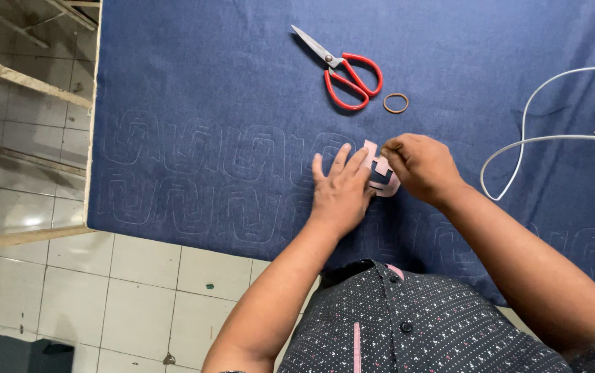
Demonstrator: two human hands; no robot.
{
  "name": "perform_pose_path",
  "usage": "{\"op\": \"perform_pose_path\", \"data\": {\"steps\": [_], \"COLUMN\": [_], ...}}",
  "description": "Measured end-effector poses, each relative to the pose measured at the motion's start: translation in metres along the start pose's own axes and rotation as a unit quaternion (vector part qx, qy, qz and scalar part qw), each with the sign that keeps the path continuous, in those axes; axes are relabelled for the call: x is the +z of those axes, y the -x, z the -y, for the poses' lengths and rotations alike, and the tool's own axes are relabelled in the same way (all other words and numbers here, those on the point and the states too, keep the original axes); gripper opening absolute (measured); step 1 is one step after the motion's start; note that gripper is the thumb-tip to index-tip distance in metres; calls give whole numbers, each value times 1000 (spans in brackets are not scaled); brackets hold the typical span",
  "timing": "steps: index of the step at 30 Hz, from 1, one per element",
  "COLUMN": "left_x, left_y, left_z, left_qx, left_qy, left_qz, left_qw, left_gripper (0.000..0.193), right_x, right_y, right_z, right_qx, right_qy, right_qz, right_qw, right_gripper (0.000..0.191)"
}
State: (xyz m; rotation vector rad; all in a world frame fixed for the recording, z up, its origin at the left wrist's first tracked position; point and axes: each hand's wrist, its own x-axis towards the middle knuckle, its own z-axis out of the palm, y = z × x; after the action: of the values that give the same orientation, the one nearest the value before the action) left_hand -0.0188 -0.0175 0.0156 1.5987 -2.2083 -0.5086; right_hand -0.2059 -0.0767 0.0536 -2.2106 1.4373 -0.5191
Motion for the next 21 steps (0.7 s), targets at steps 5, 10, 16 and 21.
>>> {"op": "perform_pose_path", "data": {"steps": [5,10,16,21], "left_x": [17,15,3,1], "left_y": [3,1,-4,-7], "left_z": [-9,-16,-27,-28], "left_qx": [49,56,51,56], "left_qy": [-42,-64,-52,-82], "left_qz": [19,29,58,77], "left_qw": [998,996,996,992], "left_gripper": [32,39,42,38], "right_x": [-3,-12,-31,-38], "right_y": [-3,-11,11,53], "right_z": [-8,-20,-34,-36], "right_qx": [38,-6,-7,18], "right_qy": [-13,20,65,58], "right_qz": [28,-32,-35,-30], "right_qw": [999,999,997,998], "right_gripper": [16,14,12,11]}}
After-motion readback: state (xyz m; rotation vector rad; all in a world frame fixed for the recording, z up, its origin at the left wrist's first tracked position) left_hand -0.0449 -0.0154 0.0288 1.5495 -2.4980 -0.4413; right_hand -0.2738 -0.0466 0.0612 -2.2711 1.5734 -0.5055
